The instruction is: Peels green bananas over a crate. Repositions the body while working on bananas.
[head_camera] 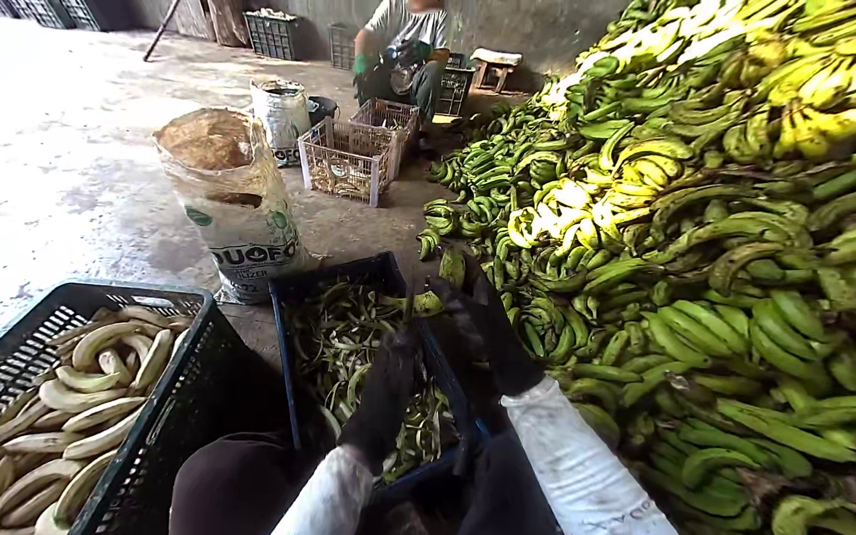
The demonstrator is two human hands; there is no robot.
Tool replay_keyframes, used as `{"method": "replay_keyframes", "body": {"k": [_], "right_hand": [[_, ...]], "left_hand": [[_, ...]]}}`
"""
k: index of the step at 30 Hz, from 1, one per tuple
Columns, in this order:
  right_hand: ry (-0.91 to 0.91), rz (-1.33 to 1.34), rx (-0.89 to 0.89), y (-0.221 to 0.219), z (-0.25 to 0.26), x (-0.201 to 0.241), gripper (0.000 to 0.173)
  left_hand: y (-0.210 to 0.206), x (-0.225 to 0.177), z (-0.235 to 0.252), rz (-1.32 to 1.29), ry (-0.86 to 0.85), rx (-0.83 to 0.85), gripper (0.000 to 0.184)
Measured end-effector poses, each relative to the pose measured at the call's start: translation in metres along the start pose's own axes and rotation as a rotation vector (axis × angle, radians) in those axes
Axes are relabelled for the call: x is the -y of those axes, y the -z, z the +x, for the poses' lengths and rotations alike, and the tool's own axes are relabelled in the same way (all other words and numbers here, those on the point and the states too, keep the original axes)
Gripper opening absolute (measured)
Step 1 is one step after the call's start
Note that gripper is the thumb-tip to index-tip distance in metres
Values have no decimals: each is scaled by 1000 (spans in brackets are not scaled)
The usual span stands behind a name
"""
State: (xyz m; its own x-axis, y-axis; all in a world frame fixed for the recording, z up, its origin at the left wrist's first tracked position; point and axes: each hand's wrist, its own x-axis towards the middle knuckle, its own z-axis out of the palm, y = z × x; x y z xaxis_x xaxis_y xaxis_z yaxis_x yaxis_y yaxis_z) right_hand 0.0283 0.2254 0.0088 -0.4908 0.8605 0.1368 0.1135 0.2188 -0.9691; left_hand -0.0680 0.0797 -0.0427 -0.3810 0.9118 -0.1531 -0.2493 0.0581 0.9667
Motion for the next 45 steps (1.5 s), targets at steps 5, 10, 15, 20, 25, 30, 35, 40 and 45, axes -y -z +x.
{"method": "replay_keyframes", "body": {"k": [5, 10, 15, 20, 25, 30, 35, 40, 45], "right_hand": [[25, 307, 84, 21, 20, -1, 58], [16, 392, 122, 27, 27, -31, 40], [-10, 519, 153, 11, 18, -39, 37], [-135, 750, 256, -12, 3, -66, 44], [-277, 688, 263, -21, -25, -61, 46], [-60, 500, 42, -6, -2, -63, 40], [93, 251, -328, -13, 9, -26, 39], [179, 198, -138, -15, 1, -23, 42], [-7, 605, 466, -28, -15, -52, 27]], "left_hand": [[21, 48, 5, 152, 316, 84, 58], [40, -28, 10, 453, -141, 164, 52], [47, -43, 23, 906, -323, 273, 59], [52, -39, 43, 1194, -327, 95, 49], [90, -48, 67, 938, -286, -325, 45], [67, -44, 42, 649, -261, 17, 34], [33, -26, 13, 548, -274, 139, 52], [39, -18, 27, 631, -417, 76, 56], [78, -30, 63, 846, -329, -154, 45]]}}
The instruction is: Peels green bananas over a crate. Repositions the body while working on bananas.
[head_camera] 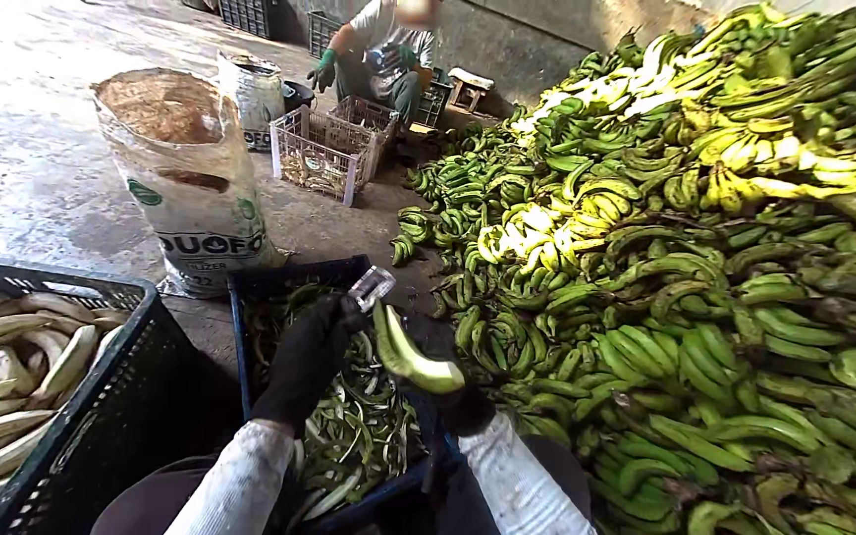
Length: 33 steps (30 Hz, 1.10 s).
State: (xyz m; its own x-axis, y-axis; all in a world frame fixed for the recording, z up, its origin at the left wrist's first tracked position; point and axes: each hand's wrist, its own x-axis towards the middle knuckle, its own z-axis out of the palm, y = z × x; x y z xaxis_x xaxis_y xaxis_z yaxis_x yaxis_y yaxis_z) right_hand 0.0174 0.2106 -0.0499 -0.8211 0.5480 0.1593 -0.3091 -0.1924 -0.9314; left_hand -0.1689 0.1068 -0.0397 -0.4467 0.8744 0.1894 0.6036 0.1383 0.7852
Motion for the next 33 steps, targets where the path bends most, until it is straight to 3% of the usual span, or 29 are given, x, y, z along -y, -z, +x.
{"method": "replay_keyframes", "body": {"k": [3, 6, 9, 13, 15, 19, 23, 26, 30, 33], "right_hand": [[57, 49, -132, 7, 7, -2, 38], [289, -198, -423, 10, 23, 5, 46], [449, -208, -682, 0, 41, 20, 45], [564, -198, -832, -12, 53, 32, 47], [496, -210, -737, -15, 48, 27, 43], [278, 74, -219, -4, 37, 0, 34], [96, 254, -2, 1, 31, 2, 38], [-53, 54, 139, -3, 20, 17, 29], [-97, -104, 117, -1, 8, 16, 32], [-92, 32, -153, -3, 16, 18, 36]], "left_hand": [[10, -2, -6, -93, 84, -8, 50], [-4, -15, -25, -261, -77, 40, 47], [-20, -31, -47, -358, -142, 64, 52], [-27, -36, -56, -332, -179, -28, 52], [-23, -29, -48, -272, -165, -44, 54], [-11, -11, -33, -121, -134, -57, 61], [-8, -3, -29, -38, -124, -67, 61], [2, 3, -15, -9, -37, -58, 56], [13, 10, -1, -91, 160, -55, 47], [11, 2, -4, -112, 148, 1, 49]]}}
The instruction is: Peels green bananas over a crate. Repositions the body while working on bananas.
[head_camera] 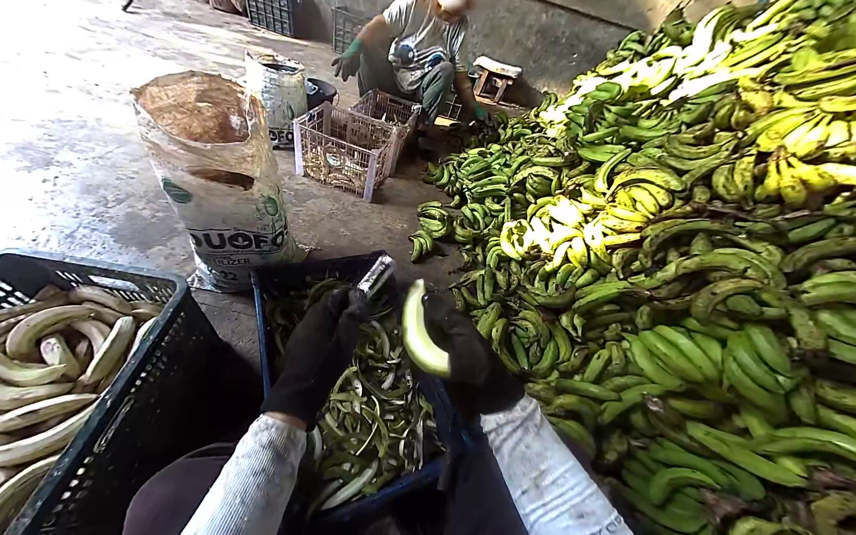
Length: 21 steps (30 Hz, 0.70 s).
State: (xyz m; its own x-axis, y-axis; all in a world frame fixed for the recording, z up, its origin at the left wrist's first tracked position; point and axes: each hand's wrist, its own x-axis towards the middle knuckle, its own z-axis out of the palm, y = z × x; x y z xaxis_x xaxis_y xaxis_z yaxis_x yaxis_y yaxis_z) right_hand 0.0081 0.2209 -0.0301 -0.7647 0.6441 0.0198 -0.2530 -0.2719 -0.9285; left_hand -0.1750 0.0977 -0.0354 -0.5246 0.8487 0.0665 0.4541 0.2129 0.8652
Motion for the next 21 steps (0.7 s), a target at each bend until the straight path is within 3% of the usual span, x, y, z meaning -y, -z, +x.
{"method": "replay_keyframes", "body": {"k": [5, 9, 14, 17, 21], "right_hand": [[148, 193, -195, 6, 17, 5, 36], [259, 516, -208, 3, 26, 8, 32], [326, 676, -436, 0, 31, 10, 36], [325, 615, -487, 1, 31, 10, 34], [188, 190, -240, 12, 17, 5, 35]], "left_hand": [[-31, -1, -10, 109, -253, 33, 61], [-46, -8, -17, 217, -430, -138, 61], [-51, -15, -26, 375, -484, -298, 57], [-52, -17, -26, 400, -474, -327, 57], [-41, -16, -19, 369, -388, -215, 57]]}}
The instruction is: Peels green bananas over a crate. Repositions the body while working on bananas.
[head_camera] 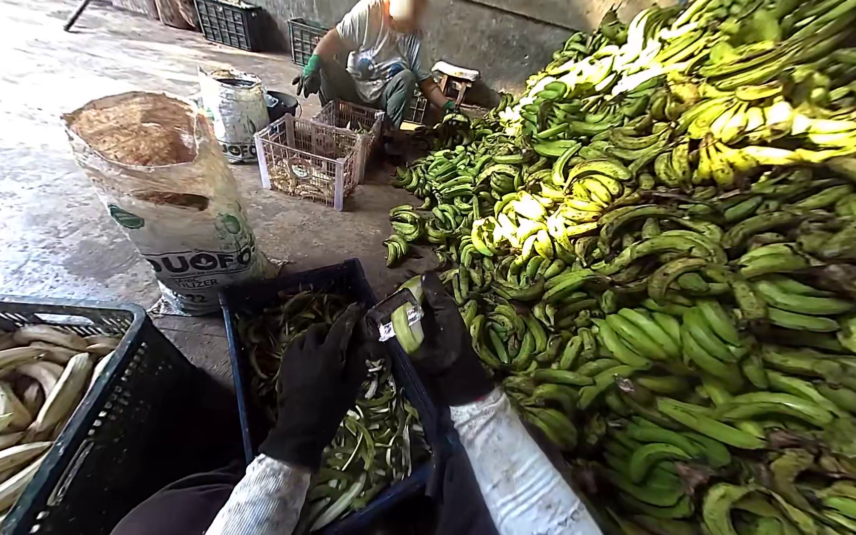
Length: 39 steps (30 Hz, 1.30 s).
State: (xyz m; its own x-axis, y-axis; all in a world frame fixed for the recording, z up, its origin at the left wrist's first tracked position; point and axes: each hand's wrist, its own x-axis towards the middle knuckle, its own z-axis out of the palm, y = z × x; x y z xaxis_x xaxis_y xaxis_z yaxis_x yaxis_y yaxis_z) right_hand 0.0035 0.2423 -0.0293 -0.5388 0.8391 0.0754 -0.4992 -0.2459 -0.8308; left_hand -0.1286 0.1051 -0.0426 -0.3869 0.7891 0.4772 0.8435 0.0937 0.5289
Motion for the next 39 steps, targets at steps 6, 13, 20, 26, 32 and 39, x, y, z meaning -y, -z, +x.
{"method": "replay_keyframes", "body": {"k": [6, 13, 20, 26, 32, 39], "right_hand": [[-280, -456, 369, 8, -24, 20, 36], [-253, 65, 156, 23, -18, -3, 34], [-29, 753, 56, 43, -5, -14, 34], [-10, 887, 38, 50, -3, -17, 35], [-35, 607, 96, 37, -12, -14, 38], [-117, -46, -141, 17, -18, -11, 39]], "left_hand": [[2, 23, 15, -40, 139, 209, 57], [-8, 28, 13, -244, 214, 271, 63], [-36, -8, -9, -229, -156, 65, 66], [-43, -14, -12, -123, -224, -58, 56], [-35, -12, -5, -187, -67, 135, 60], [-30, 1, -7, -114, -18, 155, 54]]}}
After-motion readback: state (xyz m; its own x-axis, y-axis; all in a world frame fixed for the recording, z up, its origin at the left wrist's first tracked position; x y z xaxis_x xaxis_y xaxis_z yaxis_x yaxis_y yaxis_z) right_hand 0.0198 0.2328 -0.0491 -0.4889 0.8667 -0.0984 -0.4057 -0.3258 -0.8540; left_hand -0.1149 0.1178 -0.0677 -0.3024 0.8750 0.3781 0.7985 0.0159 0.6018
